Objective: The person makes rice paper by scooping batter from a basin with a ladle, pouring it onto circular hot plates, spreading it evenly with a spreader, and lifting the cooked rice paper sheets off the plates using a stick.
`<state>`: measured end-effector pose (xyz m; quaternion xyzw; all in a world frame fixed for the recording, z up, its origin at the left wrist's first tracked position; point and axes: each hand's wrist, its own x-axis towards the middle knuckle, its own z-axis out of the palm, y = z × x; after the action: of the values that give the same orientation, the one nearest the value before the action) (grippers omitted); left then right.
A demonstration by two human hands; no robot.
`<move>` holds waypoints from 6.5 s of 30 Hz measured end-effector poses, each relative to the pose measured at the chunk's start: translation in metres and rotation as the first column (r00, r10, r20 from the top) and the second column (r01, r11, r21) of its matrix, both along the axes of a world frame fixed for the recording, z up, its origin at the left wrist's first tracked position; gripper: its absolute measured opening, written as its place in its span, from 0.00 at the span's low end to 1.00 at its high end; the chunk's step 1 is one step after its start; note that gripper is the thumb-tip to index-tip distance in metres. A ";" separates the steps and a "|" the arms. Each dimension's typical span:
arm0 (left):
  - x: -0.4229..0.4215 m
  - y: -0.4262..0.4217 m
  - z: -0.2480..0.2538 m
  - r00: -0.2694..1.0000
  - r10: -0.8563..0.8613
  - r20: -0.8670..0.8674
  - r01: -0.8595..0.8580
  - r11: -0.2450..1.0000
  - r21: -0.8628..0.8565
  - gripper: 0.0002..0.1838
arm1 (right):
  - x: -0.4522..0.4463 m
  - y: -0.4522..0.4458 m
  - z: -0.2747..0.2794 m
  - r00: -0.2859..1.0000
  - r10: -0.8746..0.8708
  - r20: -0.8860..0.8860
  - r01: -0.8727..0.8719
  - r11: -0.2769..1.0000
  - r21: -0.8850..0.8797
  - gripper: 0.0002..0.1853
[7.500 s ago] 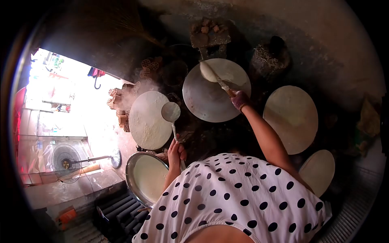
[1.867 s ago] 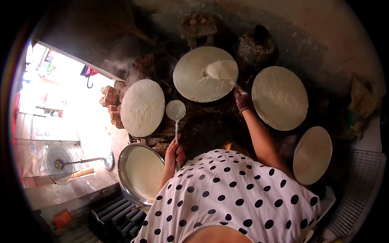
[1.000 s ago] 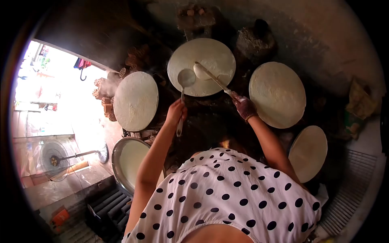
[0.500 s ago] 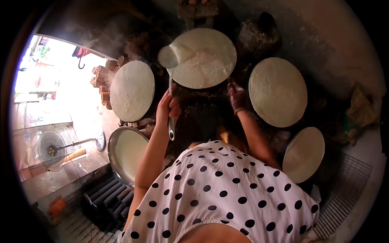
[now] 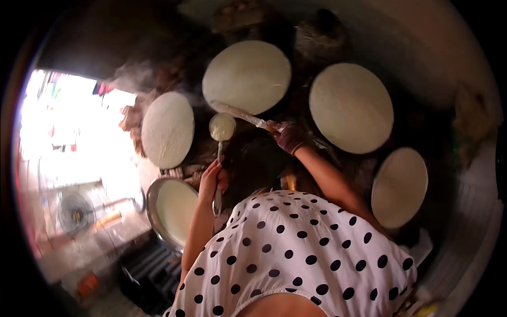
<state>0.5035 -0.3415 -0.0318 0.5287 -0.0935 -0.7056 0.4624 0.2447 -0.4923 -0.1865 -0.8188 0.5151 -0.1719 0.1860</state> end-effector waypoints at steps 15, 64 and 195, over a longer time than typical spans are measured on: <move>-0.123 0.050 0.012 0.565 -0.485 -0.668 0.575 0.812 -0.103 0.23 | -0.136 0.394 -0.007 0.562 -0.824 -0.073 0.756 0.476 0.449 0.21; -0.347 0.251 0.035 0.358 -0.934 0.012 0.933 0.357 -0.048 0.22 | -0.411 0.566 0.045 -0.254 -0.911 -0.325 0.951 -0.296 0.087 0.14; -0.089 0.342 0.005 0.632 -0.767 0.113 0.764 0.592 -0.256 0.19 | -0.034 0.714 0.072 0.513 -0.856 0.058 0.847 0.494 -0.197 0.27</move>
<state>0.4142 0.0001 -0.0263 0.3628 -0.4078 -0.8173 0.1848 0.2103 0.2216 -0.1149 -0.4763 0.8358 -0.2725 -0.0184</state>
